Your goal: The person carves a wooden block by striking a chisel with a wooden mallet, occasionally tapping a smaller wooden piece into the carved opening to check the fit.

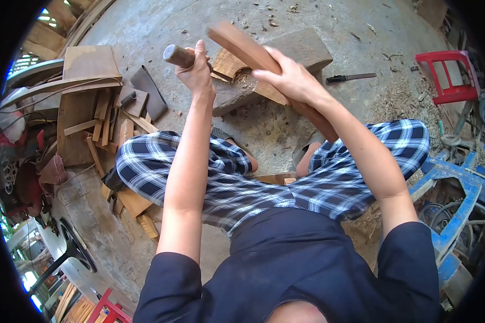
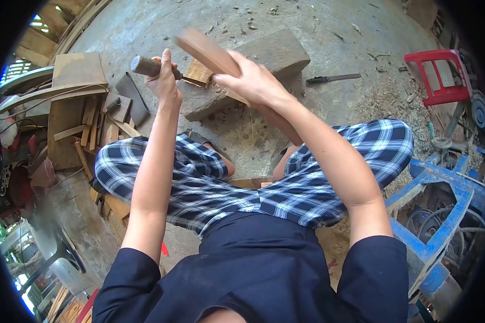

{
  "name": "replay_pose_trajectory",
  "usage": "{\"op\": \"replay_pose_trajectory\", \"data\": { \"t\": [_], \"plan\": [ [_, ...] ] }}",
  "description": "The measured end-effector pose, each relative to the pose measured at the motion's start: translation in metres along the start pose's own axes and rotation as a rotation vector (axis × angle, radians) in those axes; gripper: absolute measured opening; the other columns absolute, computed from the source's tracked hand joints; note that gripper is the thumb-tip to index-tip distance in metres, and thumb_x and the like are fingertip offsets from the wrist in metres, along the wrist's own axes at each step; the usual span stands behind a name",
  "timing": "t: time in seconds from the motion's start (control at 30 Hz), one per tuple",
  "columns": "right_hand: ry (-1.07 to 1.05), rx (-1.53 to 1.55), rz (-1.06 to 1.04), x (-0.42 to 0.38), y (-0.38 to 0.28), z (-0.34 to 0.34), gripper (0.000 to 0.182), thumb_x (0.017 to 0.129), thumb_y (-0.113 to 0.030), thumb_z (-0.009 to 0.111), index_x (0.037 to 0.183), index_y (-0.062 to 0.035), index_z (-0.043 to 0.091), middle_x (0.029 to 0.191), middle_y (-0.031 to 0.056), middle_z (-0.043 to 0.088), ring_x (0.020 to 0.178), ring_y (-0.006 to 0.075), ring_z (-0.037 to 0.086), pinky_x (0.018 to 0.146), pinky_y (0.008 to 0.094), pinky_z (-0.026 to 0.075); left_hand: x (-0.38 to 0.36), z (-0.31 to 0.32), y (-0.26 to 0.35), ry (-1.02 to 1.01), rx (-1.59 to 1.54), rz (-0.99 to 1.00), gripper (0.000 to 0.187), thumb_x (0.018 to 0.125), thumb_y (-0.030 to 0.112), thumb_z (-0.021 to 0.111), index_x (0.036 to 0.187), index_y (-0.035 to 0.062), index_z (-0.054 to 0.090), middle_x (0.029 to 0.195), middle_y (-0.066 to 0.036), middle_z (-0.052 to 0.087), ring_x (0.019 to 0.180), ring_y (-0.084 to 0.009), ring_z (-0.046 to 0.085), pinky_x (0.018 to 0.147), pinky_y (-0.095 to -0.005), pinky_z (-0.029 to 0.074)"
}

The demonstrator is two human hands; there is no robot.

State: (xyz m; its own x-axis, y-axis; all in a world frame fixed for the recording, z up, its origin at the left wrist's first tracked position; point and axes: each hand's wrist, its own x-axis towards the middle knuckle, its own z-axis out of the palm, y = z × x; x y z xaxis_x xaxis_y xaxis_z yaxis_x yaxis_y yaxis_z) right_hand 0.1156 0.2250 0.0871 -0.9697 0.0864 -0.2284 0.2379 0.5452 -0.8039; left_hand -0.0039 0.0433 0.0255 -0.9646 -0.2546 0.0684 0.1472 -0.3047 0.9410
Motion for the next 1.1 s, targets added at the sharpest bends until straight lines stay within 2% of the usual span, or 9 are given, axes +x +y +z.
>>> {"op": "replay_pose_trajectory", "data": {
  "t": [0.03, 0.17, 0.37, 0.43, 0.47, 0.6, 0.63, 0.87, 1.1],
  "plan": [
    [-0.135, 0.101, 0.215, -0.012, 0.000, -0.006, 0.078, 0.088, -0.048, 0.067, 0.152, -0.0139, 0.038, 0.117, 0.0199, 0.066, 0.083, 0.0220, 0.070, 0.056, 0.0332, 0.057, 0.006, -0.002, -0.003, -0.007, 0.000, 0.004, 0.023, 0.085, 0.012, 0.082, 0.080, 0.0104, 0.060, 0.071, -0.001, 0.063, 0.056, -0.0082, 0.057, 0.053, -0.0243, 0.046],
    [-0.154, 0.337, 0.384, -0.028, 0.068, 0.025, 0.079, 0.087, -0.046, 0.068, 0.152, -0.0129, 0.036, 0.116, 0.0203, 0.065, 0.068, 0.0254, 0.068, 0.050, 0.0348, 0.055, 0.029, -0.023, -0.016, 0.155, -0.082, -0.057, 0.024, 0.085, 0.008, 0.081, 0.080, 0.0107, 0.058, 0.070, -0.001, 0.062, 0.056, -0.0116, 0.059, 0.055, -0.0263, 0.050],
    [-0.085, 0.323, 0.404, -0.035, 0.078, 0.041, 0.081, 0.087, -0.045, 0.069, 0.153, -0.0149, 0.032, 0.108, 0.0180, 0.065, 0.061, 0.0252, 0.066, 0.049, 0.0352, 0.054, 0.049, -0.035, -0.013, 0.486, -0.005, -0.230, 0.024, 0.084, 0.007, 0.079, 0.084, 0.0092, 0.055, 0.070, -0.003, 0.061, 0.055, -0.0133, 0.059, 0.054, -0.0297, 0.052],
    [-0.116, 0.305, 0.450, -0.036, 0.074, 0.037, 0.081, 0.088, -0.045, 0.068, 0.153, -0.0153, 0.032, 0.108, 0.0181, 0.066, 0.061, 0.0250, 0.067, 0.049, 0.0354, 0.055, 0.042, -0.025, -0.007, 0.476, 0.001, -0.220, 0.024, 0.084, 0.007, 0.079, 0.084, 0.0091, 0.055, 0.070, -0.003, 0.061, 0.054, -0.0129, 0.059, 0.053, -0.0283, 0.052],
    [-0.118, 0.319, 0.409, -0.038, 0.073, 0.035, 0.082, 0.088, -0.047, 0.069, 0.154, -0.0163, 0.031, 0.103, 0.0160, 0.061, 0.061, 0.0194, 0.061, 0.044, 0.0316, 0.050, 0.034, -0.016, -0.002, 0.386, 0.028, -0.127, 0.024, 0.084, 0.008, 0.079, 0.084, 0.0091, 0.055, 0.069, -0.003, 0.061, 0.054, -0.0123, 0.059, 0.053, -0.0275, 0.052],
    [-0.108, 0.288, 0.363, -0.039, 0.073, 0.035, 0.083, 0.088, -0.049, 0.068, 0.155, -0.0159, 0.030, 0.110, 0.0189, 0.062, 0.059, 0.0206, 0.062, 0.045, 0.0324, 0.051, 0.018, 0.012, 0.005, 0.200, 0.083, 0.008, 0.025, 0.086, 0.010, 0.079, 0.077, 0.0092, 0.056, 0.067, -0.002, 0.062, 0.053, -0.0100, 0.058, 0.051, -0.0250, 0.049],
    [-0.103, 0.264, 0.391, -0.040, 0.069, 0.034, 0.081, 0.088, -0.047, 0.068, 0.154, -0.0166, 0.032, 0.111, 0.0184, 0.064, 0.066, 0.0240, 0.066, 0.051, 0.0345, 0.054, 0.015, 0.018, 0.006, 0.152, 0.089, 0.019, 0.026, 0.086, 0.010, 0.079, 0.075, 0.0093, 0.056, 0.066, -0.002, 0.062, 0.053, -0.0097, 0.058, 0.051, -0.0247, 0.048],
    [-0.103, 0.227, 0.396, -0.040, 0.073, 0.036, 0.081, 0.087, -0.048, 0.068, 0.153, -0.0170, 0.033, 0.117, 0.0199, 0.065, 0.078, 0.0297, 0.071, 0.066, 0.0392, 0.059, 0.012, 0.029, -0.007, 0.070, 0.108, 0.081, 0.024, 0.088, 0.010, 0.078, 0.077, 0.0077, 0.057, 0.067, 0.000, 0.061, 0.055, -0.0083, 0.056, 0.053, -0.0247, 0.050],
    [-0.105, 0.254, 0.394, -0.041, 0.072, 0.037, 0.079, 0.088, -0.048, 0.068, 0.152, -0.0181, 0.034, 0.112, 0.0195, 0.066, 0.074, 0.0291, 0.071, 0.058, 0.0376, 0.058, 0.009, 0.027, -0.004, 0.037, 0.092, 0.104, 0.023, 0.088, 0.011, 0.079, 0.078, 0.0082, 0.058, 0.069, 0.000, 0.062, 0.056, -0.0086, 0.057, 0.054, -0.0248, 0.051]
  ]
}}
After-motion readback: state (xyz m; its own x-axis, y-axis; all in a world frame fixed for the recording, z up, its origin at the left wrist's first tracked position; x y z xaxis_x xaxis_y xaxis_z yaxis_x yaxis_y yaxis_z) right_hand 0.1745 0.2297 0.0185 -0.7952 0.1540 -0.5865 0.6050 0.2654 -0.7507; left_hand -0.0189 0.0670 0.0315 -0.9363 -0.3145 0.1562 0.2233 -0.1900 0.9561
